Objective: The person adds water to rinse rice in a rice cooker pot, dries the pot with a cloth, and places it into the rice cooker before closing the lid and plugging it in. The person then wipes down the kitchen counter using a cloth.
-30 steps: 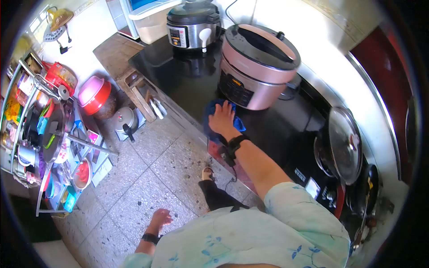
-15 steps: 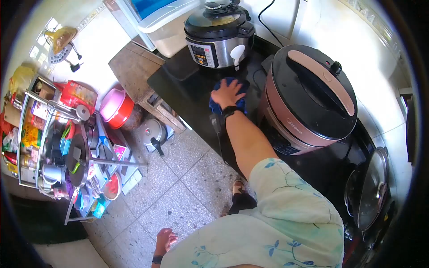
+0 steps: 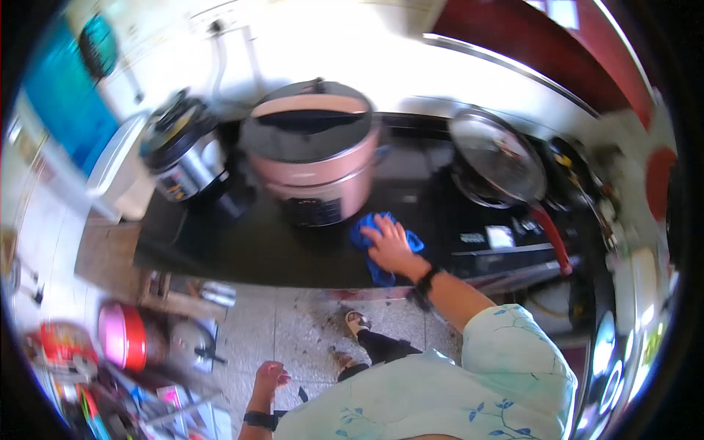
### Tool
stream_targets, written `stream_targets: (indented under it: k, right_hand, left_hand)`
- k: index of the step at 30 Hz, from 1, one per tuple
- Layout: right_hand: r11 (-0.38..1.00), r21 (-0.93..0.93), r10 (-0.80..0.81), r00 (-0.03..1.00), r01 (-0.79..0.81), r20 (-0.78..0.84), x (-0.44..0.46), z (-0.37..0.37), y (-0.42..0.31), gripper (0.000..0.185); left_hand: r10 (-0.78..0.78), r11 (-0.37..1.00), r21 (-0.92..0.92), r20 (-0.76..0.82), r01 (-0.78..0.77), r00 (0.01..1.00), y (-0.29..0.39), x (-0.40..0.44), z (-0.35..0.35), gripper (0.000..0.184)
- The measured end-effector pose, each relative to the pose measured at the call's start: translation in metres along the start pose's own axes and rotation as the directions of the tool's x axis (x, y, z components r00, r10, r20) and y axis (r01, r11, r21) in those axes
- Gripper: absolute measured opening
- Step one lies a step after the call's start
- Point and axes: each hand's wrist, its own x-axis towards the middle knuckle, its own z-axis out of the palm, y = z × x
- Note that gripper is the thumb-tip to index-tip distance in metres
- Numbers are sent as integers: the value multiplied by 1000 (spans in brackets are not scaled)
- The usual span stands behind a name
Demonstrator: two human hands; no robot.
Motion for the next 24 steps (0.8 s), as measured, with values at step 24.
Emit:
stream_targets:
  k: [24]
  right_hand:
    - [376,454,875,471,-808,113,-553,-90,170,38]
  left_hand:
    - [672,-345,715,641,-608,371,162,109,339,19]
